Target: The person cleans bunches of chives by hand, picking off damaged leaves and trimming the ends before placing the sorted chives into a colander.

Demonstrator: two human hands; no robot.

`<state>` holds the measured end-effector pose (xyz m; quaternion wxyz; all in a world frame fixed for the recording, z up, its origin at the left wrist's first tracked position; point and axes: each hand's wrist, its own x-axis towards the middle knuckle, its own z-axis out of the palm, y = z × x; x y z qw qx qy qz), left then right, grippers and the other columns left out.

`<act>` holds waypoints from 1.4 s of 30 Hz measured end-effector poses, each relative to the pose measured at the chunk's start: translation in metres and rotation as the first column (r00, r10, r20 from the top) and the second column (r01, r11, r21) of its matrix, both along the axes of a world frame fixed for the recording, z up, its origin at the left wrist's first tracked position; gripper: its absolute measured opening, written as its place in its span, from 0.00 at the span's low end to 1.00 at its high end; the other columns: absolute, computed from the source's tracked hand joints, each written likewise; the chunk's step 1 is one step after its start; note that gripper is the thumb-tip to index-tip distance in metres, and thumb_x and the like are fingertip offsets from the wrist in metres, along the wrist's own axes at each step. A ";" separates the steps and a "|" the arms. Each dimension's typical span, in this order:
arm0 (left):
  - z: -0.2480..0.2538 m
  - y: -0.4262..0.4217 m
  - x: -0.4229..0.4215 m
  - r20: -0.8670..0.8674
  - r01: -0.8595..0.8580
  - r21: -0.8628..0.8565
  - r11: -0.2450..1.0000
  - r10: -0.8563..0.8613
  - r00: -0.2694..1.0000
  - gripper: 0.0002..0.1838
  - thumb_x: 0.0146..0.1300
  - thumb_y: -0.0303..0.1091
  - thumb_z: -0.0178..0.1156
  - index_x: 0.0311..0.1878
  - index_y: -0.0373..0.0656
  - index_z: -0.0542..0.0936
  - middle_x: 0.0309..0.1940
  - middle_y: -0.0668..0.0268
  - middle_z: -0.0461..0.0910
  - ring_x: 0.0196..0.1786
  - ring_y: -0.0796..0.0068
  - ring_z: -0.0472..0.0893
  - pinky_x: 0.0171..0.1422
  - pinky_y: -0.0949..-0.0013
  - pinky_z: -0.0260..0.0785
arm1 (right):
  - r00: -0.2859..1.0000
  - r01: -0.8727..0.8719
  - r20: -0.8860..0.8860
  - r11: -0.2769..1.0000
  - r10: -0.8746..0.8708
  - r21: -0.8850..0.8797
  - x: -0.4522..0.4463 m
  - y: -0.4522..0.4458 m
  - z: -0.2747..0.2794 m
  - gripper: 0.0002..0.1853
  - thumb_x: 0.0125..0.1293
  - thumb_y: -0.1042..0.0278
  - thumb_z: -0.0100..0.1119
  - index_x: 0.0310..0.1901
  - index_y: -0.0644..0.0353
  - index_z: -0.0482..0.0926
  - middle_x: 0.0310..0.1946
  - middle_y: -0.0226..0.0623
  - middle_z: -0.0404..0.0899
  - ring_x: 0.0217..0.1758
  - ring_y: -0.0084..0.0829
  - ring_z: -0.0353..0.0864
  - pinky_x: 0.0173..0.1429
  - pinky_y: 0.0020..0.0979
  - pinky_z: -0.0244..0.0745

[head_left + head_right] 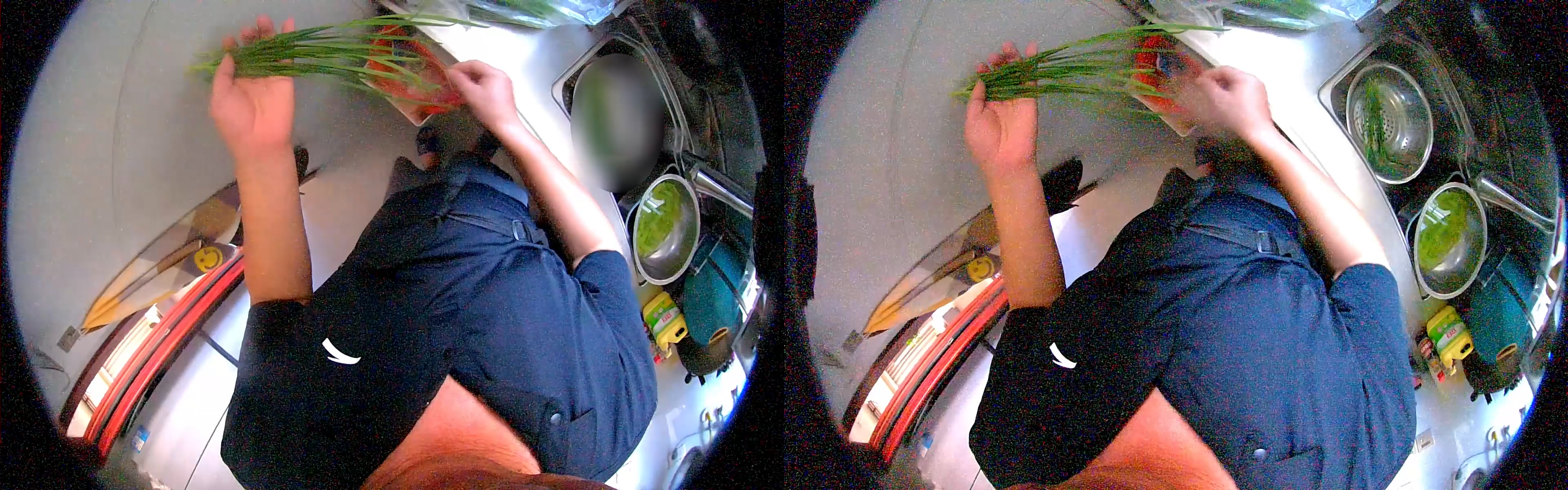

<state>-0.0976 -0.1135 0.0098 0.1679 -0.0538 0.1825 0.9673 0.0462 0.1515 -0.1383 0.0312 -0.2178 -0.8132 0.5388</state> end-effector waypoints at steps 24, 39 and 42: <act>-0.002 0.083 0.033 -0.032 0.078 -0.137 0.988 -0.083 0.996 0.13 0.74 0.32 0.41 0.52 0.40 0.73 0.49 0.51 0.77 0.65 0.46 0.72 0.78 0.32 0.51 | 0.990 -0.118 -0.082 0.993 0.118 0.001 0.036 -0.012 0.120 0.12 0.64 0.63 0.67 0.45 0.60 0.87 0.34 0.33 0.89 0.36 0.19 0.85 0.46 0.25 0.80; -0.011 0.076 0.030 0.013 0.095 -0.141 0.985 -0.094 0.995 0.12 0.75 0.32 0.42 0.53 0.42 0.72 0.50 0.53 0.76 0.63 0.48 0.73 0.76 0.33 0.56 | 0.955 -0.172 -0.202 0.962 0.216 0.213 0.025 -0.017 0.111 0.10 0.59 0.63 0.60 0.37 0.56 0.87 0.30 0.40 0.84 0.32 0.36 0.86 0.41 0.36 0.81; -0.016 0.065 0.019 -0.014 0.071 -0.111 0.991 -0.073 0.997 0.12 0.74 0.31 0.42 0.51 0.41 0.74 0.51 0.51 0.77 0.64 0.47 0.73 0.77 0.32 0.53 | 0.976 -0.162 -0.134 0.982 0.174 0.096 0.028 -0.017 0.122 0.08 0.63 0.71 0.61 0.41 0.60 0.86 0.34 0.34 0.87 0.38 0.22 0.85 0.47 0.26 0.80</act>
